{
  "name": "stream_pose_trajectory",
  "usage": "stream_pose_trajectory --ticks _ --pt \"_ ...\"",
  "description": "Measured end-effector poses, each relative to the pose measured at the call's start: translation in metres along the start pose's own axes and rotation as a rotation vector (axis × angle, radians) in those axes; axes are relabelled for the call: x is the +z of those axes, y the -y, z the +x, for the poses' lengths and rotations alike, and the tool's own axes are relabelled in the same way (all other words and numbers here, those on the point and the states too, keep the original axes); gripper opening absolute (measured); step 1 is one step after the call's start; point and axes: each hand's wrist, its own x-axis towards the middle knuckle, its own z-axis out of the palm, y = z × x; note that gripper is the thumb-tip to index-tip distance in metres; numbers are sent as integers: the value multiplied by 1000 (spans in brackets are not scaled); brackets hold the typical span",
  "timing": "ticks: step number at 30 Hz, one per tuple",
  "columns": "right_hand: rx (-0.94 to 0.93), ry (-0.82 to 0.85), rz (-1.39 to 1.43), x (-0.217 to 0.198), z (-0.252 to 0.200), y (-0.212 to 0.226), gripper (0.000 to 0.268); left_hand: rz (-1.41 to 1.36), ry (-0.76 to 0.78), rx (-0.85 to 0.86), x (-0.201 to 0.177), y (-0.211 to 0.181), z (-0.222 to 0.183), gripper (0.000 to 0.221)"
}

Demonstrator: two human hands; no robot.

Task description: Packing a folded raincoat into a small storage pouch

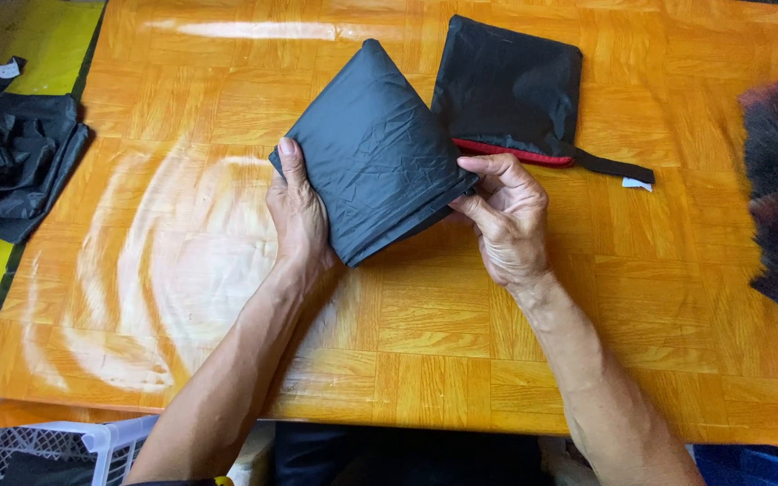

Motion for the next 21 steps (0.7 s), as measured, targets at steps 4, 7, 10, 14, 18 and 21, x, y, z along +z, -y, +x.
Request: stream_pose_trajectory --ticks 4,7,10,14,18,21 --pt "62 -74 82 -16 4 -24 28 22 18 42 -2 7 3 37" --pt "87 -182 120 -14 0 -33 23 32 23 75 -10 26 19 36" --pt "157 -269 160 -2 -5 -31 24 17 23 95 -6 24 15 34" --pt "151 -263 185 0 -2 -26 23 26 22 86 -7 20 11 33" --pt "109 -91 203 10 -1 -1 26 -73 -2 63 -2 7 5 35" --pt "88 -83 175 10 -1 -2 25 -44 -9 71 2 1 -4 35"
